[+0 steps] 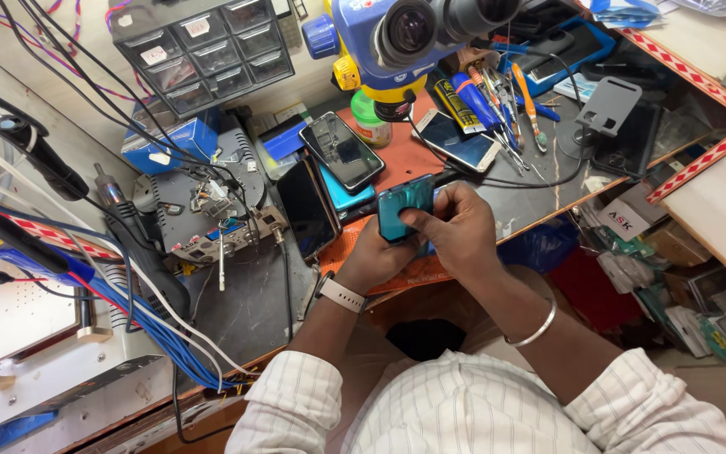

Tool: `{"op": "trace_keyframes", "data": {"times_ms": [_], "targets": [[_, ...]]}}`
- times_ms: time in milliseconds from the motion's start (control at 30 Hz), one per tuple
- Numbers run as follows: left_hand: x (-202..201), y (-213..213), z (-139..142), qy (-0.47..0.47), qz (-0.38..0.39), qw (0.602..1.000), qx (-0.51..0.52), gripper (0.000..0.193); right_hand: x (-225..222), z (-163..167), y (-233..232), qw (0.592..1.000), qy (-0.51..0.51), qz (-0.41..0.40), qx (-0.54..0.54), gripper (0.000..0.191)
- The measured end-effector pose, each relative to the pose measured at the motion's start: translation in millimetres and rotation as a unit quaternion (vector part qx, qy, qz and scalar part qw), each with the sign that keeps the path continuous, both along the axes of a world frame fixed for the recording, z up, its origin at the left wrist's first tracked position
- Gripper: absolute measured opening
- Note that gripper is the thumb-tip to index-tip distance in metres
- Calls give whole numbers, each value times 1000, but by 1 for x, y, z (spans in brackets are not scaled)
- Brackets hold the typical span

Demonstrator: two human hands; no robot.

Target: The person removes the back cover from a smartphone and pries out internal components by hand. They use a screwdriver to unscrew parts from the phone body, set removed parts on the workbench, and handle a small roll of tape near the end.

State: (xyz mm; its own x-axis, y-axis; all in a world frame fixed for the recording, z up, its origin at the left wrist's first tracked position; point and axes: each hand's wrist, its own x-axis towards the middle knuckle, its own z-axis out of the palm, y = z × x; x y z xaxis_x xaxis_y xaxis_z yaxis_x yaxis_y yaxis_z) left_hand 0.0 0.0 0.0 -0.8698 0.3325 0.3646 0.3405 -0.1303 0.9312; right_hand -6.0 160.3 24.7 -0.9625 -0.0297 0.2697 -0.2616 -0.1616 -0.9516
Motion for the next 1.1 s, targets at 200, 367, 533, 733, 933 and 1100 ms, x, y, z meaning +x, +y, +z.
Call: {"op": "trace_keyframes", "data": {"times_ms": [200,367,533,733,933,1100], "targets": [[2,0,-1,-9,-20,1000,-1,16,0,0,8,999,12,13,35,43],[3,-1,11,-41,-18,998,-39,24,-1,13,11,998,-3,56,-33,41],[10,0,22,-44,-51,998,3,28,-1,17,16,990,-6,115,-86,40],[11,-2,10,-71,-69,995,9,28,0,17,16,990,7,113,-78,40],[-2,-2,-15,-63,-60,995,46,81,0,23,18,986,6,136,-93,37],[-3,-4,-24,-58,-63,995,58,109,-2,24,18,981,-39,154,-110,36]]}}
